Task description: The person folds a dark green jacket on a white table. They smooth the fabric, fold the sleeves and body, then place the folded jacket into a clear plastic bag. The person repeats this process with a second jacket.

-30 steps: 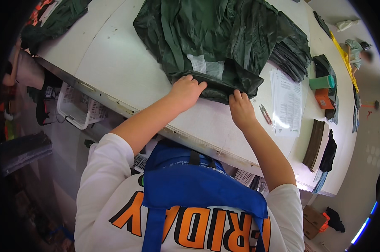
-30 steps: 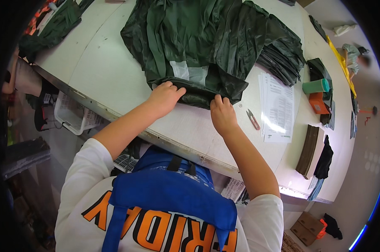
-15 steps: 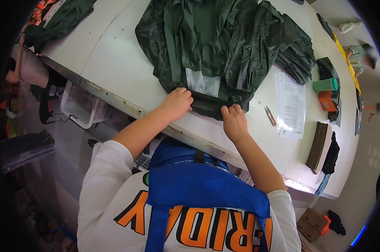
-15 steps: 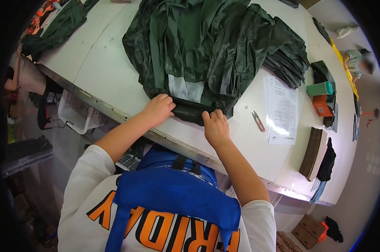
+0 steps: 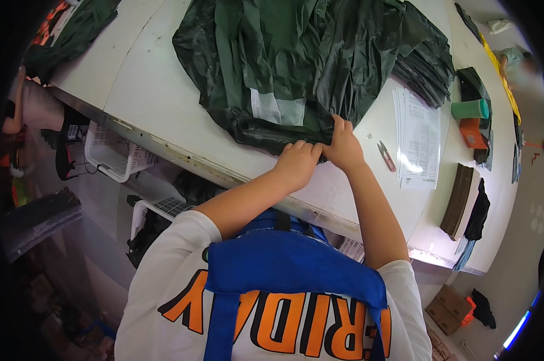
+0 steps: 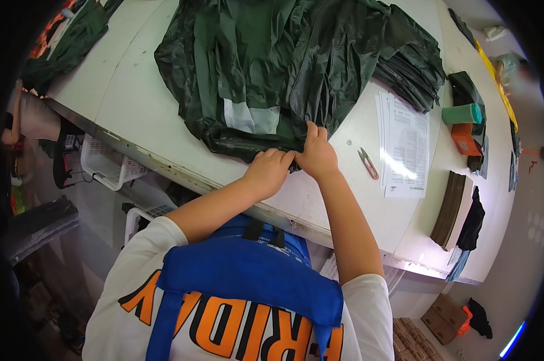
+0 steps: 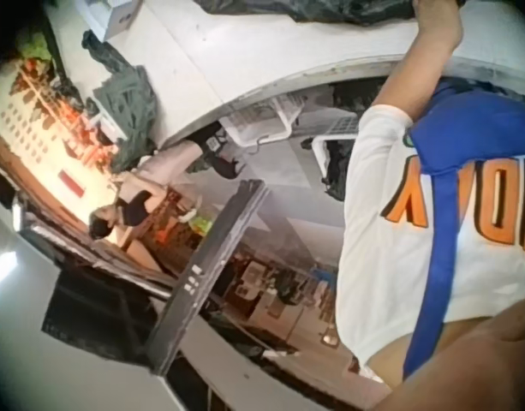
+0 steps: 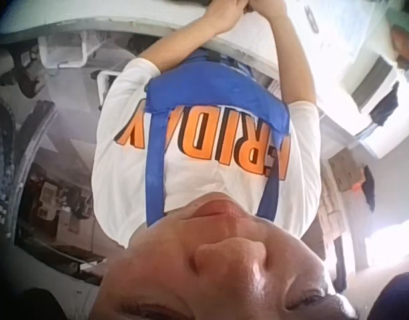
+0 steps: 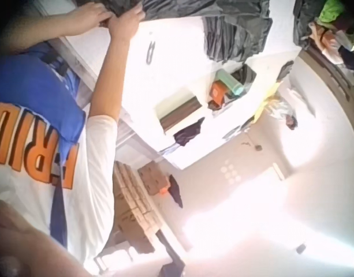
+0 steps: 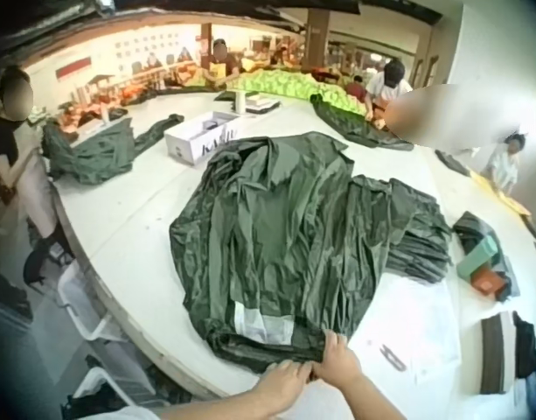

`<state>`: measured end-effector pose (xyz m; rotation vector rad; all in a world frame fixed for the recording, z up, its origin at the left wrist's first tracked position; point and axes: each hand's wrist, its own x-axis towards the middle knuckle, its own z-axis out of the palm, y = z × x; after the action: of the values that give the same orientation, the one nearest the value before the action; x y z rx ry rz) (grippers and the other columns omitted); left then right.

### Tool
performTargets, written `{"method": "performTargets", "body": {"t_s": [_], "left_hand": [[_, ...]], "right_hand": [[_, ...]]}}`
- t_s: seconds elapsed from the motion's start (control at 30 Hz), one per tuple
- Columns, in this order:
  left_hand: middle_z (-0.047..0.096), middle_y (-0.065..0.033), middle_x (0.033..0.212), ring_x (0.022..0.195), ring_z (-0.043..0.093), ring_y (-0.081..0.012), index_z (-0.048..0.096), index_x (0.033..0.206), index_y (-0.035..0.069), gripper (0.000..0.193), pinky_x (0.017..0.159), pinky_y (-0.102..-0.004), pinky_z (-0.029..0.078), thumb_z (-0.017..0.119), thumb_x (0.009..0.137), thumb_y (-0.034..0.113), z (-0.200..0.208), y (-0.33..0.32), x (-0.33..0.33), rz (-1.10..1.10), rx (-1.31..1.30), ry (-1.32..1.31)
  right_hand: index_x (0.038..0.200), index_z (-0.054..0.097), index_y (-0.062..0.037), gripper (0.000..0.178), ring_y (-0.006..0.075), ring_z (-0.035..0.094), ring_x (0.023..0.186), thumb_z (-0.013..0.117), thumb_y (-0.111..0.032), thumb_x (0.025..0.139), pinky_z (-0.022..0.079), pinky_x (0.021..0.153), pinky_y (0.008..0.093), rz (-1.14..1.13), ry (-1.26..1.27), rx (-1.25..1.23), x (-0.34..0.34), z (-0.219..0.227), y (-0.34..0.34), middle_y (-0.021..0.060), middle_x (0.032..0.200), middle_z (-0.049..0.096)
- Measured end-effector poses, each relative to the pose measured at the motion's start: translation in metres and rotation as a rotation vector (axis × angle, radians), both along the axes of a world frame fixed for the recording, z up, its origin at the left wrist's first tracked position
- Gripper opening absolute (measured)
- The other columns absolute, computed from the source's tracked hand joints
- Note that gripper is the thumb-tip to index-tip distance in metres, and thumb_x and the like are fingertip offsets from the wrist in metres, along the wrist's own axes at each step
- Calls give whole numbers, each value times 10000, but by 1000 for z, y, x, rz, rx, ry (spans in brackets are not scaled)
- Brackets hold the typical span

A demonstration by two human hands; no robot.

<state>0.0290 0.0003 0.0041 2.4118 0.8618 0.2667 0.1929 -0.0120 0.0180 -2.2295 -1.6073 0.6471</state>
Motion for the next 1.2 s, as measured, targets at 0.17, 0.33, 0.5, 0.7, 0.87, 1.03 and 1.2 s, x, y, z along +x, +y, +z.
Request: {"method": "performTargets", "body": {"t_s": [0.17,0.33,0.5,0.7,0.87,1.03,1.2], "left_hand": [[552,-82,1088,1048,494,-306,584,1177,140,356,838,-467,408,634,828,189,7,-4,0,36,-9,103],[553,-40,1091,1026,478,-302,681,953,150,177,801,-476,364,681,795,230,9,-9,15,78,-88,213],[610,-13,934,1007,492,-284,673,834,145,118,768,-469,327,708,768,236,4,-8,19,213,-166,112],[617,-8,872,992,501,-268,646,753,135,135,772,-447,329,726,753,243,4,-5,15,258,-302,69],[584,6,959,989,500,-268,642,743,136,131,807,-439,344,729,758,232,21,-4,0,320,-124,-67],[594,15,942,979,504,-260,646,755,133,112,807,-439,346,722,763,216,28,-3,-8,350,-118,-63],[625,19,847,961,515,-243,646,764,128,89,777,-421,345,708,760,191,37,-10,-15,297,-44,-87]], "right_hand": [[950,491,25,413,461,612,852,681,-319,823,477,715,483,-154,205,-91,64,2,-15,277,872,627],[1203,413,-19,499,448,603,910,677,-220,830,480,743,493,-330,-62,-183,47,-6,-74,258,1030,602],[1136,587,-94,428,256,531,1086,695,-93,722,395,899,406,142,-299,442,4,28,-76,82,1100,578],[859,677,-118,149,209,556,959,719,-164,723,369,855,386,166,-151,269,0,-2,-74,1,914,619],[811,661,-107,101,227,556,911,710,-170,749,377,819,392,175,-79,290,-3,9,-71,17,846,609],[831,649,-102,117,239,553,940,709,-164,752,379,825,400,200,-89,303,-11,20,-70,22,867,602],[877,646,-137,193,204,538,1018,729,-186,709,375,851,383,211,-273,465,-32,44,-69,-6,928,601]]}}
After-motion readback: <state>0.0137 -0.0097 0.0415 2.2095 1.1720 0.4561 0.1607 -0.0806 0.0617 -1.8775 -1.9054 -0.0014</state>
